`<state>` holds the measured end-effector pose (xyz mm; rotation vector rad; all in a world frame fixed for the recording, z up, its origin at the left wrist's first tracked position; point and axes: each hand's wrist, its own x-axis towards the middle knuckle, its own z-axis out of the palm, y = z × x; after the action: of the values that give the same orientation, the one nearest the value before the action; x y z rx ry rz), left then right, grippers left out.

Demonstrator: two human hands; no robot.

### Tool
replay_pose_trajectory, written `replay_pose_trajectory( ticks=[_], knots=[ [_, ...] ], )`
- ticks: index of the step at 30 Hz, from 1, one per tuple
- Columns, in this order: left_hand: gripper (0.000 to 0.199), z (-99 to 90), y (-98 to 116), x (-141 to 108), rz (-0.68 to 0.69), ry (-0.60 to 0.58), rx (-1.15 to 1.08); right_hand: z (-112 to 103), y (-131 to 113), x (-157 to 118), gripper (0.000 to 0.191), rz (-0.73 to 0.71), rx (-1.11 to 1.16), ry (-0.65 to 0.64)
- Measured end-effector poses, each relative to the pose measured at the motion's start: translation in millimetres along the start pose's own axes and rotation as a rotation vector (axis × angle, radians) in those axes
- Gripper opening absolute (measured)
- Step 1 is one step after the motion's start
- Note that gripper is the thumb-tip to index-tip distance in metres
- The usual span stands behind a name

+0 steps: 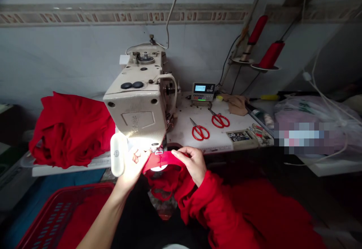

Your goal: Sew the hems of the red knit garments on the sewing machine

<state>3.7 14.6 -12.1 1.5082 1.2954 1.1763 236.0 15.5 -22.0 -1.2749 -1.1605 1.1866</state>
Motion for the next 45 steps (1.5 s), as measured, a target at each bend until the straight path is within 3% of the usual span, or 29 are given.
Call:
replay_pose_trajectory(
  ticks=[3, 9, 12, 15, 18, 22, 25, 29, 30, 32, 34, 35, 40, 42, 45],
  knots=[
    [0.019, -10.7, -9.0, -8.7, -0.030, 0.011, -0.006, -4.0, 10.7, -5.1, 0.035, 0.046, 0.023, -0.010],
    [0.021, -51.1, -30.8, -28.7, -0.145, -0.226, 0.061, -10.0, 16.1, -32.8, 0.042, 0.172, 0.138, -0.035],
    [0.023, -70.9, -35.4, -30.9, -0.157, -0.176, 0.027, 1.6, 14.0, -51.3, 0.043, 0.269, 0.117, -0.205],
    [0.022, -78.9, -35.9, -30.1, -0.116, -0.095, -0.017, 21.5, 16.5, -63.0, 0.044, 0.302, 0.079, -0.328],
    [0.022, -67.5, -30.0, -34.5, -0.113, -0.053, -0.044, 37.4, 19.7, -66.0, 0.042, 0.229, 0.051, -0.338],
    [0.029, -35.3, -15.3, -52.2, -0.192, -0.063, -0.125, 40.6, 10.4, -66.9, 0.042, 0.131, -0.066, -0.390],
    [0.028, -21.3, -4.0, -65.7, -0.199, -0.257, -0.160, 31.9, -8.3, -70.3, 0.037, 0.092, -0.024, -0.398],
    [0.017, -24.4, 6.6, -70.8, -0.054, -0.598, -0.236, 16.2, -29.1, -74.1, 0.039, 0.167, 0.043, -0.499],
    [0.015, -25.9, 8.2, -69.9, -0.040, -0.619, -0.278, 13.5, -30.8, -74.5, 0.039, 0.203, 0.019, -0.540],
    [0.014, -25.8, 10.9, -66.7, -0.044, -0.542, -0.296, 10.8, -30.2, -75.2, 0.035, 0.229, -0.079, -0.603],
    [0.009, -20.8, 13.8, -63.0, -0.051, -0.444, -0.207, 10.9, -26.6, -75.8, 0.030, 0.196, -0.207, -0.656],
    [0.013, -17.1, 15.5, -61.4, -0.049, -0.450, -0.151, 11.3, -24.7, -76.0, 0.026, 0.170, -0.265, -0.690],
    [0.023, -8.1, 17.9, -59.1, -0.087, -0.785, -0.044, 7.1, -17.5, -72.3, 0.016, 0.099, -0.384, -0.772],
    [0.030, -12.6, 15.0, -60.4, -0.138, -0.757, -0.031, 3.7, -14.8, -69.2, 0.020, 0.127, -0.363, -0.698],
    [0.031, -20.6, 9.1, -63.6, -0.196, -0.576, -0.008, 2.2, -12.5, -64.9, 0.028, 0.157, -0.252, -0.535]
  ],
)
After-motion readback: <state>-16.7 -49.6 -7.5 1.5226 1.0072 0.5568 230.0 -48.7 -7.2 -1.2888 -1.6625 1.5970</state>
